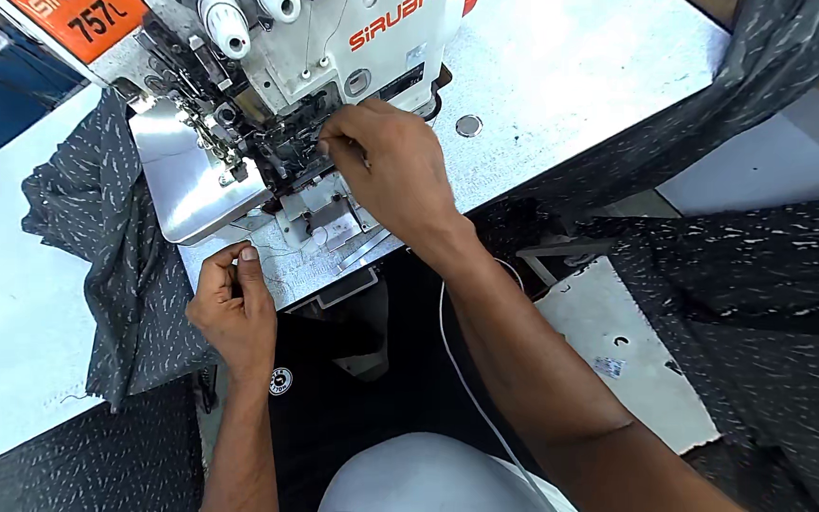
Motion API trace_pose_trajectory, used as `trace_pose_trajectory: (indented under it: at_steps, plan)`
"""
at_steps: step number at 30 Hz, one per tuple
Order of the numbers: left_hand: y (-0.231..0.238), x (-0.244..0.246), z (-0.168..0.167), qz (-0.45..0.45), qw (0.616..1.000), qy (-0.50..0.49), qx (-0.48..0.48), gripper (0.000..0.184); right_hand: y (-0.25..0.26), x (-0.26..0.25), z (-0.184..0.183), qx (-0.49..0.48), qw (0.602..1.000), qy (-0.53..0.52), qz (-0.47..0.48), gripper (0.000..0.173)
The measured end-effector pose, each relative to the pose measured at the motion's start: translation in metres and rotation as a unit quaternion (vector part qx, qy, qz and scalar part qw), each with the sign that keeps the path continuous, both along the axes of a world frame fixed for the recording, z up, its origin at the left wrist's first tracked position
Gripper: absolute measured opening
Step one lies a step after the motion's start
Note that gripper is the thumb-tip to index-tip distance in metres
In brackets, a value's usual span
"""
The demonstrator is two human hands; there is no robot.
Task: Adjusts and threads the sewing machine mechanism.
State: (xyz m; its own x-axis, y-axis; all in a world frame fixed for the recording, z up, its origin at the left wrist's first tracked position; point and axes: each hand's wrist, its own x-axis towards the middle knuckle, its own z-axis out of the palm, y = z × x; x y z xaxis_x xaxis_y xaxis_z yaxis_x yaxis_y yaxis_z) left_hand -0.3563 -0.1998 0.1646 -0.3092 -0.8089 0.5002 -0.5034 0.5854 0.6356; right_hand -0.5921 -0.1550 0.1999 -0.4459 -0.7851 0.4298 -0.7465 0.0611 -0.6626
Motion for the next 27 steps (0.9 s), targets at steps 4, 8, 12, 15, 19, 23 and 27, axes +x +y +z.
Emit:
trace_pose_trajectory:
  at_steps: [4,8,12,15,19,23,27]
  plan:
    - [0.000,-0.001,-0.002,-0.007,1.000,0.019,0.002,0.018,0.018,-0.007,-0.005,-0.249,0.943,-0.165,0.149,0.014]
    - [-0.001,-0.002,-0.002,-0.017,1.000,0.017,0.002,0.019,0.022,-0.011,-0.006,-0.241,0.919,-0.188,0.249,0.010]
    - [0.000,-0.003,-0.002,-0.015,1.000,0.014,0.002,0.019,0.014,-0.012,-0.008,-0.087,0.988,0.048,0.115,0.013]
    - [0.002,-0.004,-0.001,-0.009,1.000,0.007,0.007,0.019,0.004,-0.004,-0.009,-0.022,0.994,0.099,0.042,0.016]
    - [0.001,-0.005,-0.002,-0.004,1.000,0.011,0.010,0.019,-0.005,0.007,-0.007,0.054,0.995,0.088,-0.010,0.019]
    - [0.003,-0.007,-0.002,-0.001,1.000,0.009,0.018,0.019,-0.010,0.009,0.002,0.119,0.990,0.069,-0.033,0.020]
    - [0.002,-0.007,-0.002,0.000,1.000,0.010,0.012,0.019,-0.012,0.012,0.004,0.144,0.986,0.059,-0.059,0.019]
